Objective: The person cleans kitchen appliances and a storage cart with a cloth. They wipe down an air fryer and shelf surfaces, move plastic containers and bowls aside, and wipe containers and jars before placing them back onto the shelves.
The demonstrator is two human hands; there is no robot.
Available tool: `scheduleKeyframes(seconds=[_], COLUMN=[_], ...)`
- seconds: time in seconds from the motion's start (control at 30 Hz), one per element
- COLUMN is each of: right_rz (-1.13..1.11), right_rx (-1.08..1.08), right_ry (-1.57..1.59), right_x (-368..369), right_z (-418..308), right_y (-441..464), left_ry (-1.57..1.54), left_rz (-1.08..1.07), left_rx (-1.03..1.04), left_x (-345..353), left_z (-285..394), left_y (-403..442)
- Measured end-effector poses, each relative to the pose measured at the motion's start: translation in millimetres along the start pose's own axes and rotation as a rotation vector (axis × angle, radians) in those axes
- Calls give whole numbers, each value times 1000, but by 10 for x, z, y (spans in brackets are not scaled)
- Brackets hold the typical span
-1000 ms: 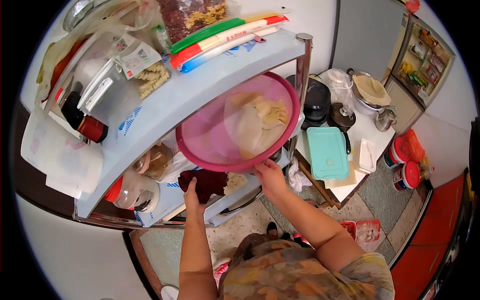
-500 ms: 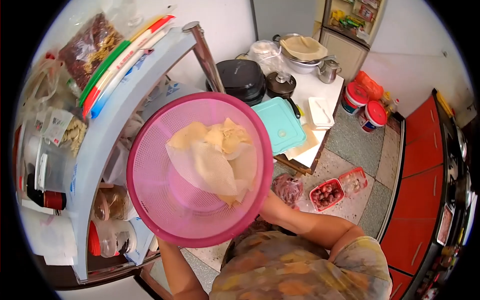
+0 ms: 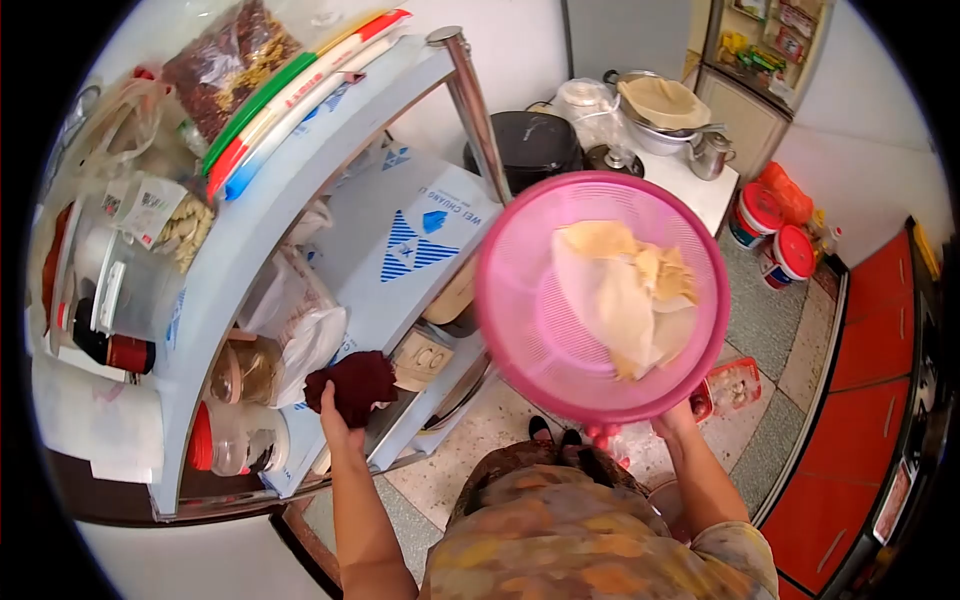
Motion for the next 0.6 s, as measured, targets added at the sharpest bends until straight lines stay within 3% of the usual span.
scheduleKeyframes(seconds=[0.03, 0.2, 0.27, 0.6], right_rz=[66, 187, 134, 140], right_rx=[-43, -99, -97, -84], right_ry=[146, 92, 109, 260], right_x=[-224, -766, -1021, -1102], right_z=[87, 232, 436, 830], right_y=[174, 712, 1043, 2043], left_ry=[-4, -47, -26, 20], left_rz=[6, 3, 20, 36], left_rx=[9, 10, 21, 19], left_x=[-32, -24, 34, 52], left_z=[-16, -35, 9, 3], left_y=[29, 34, -33, -39])
Point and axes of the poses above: each hand's wrist, its own y-axis towards the middle knuckle, its own x-axis out of the palm, z = x × y, the point moved 9 cm from there along y, towards the middle knuckle, and after that the axes turned 3 degrees about -z, right-handed, at the moved point
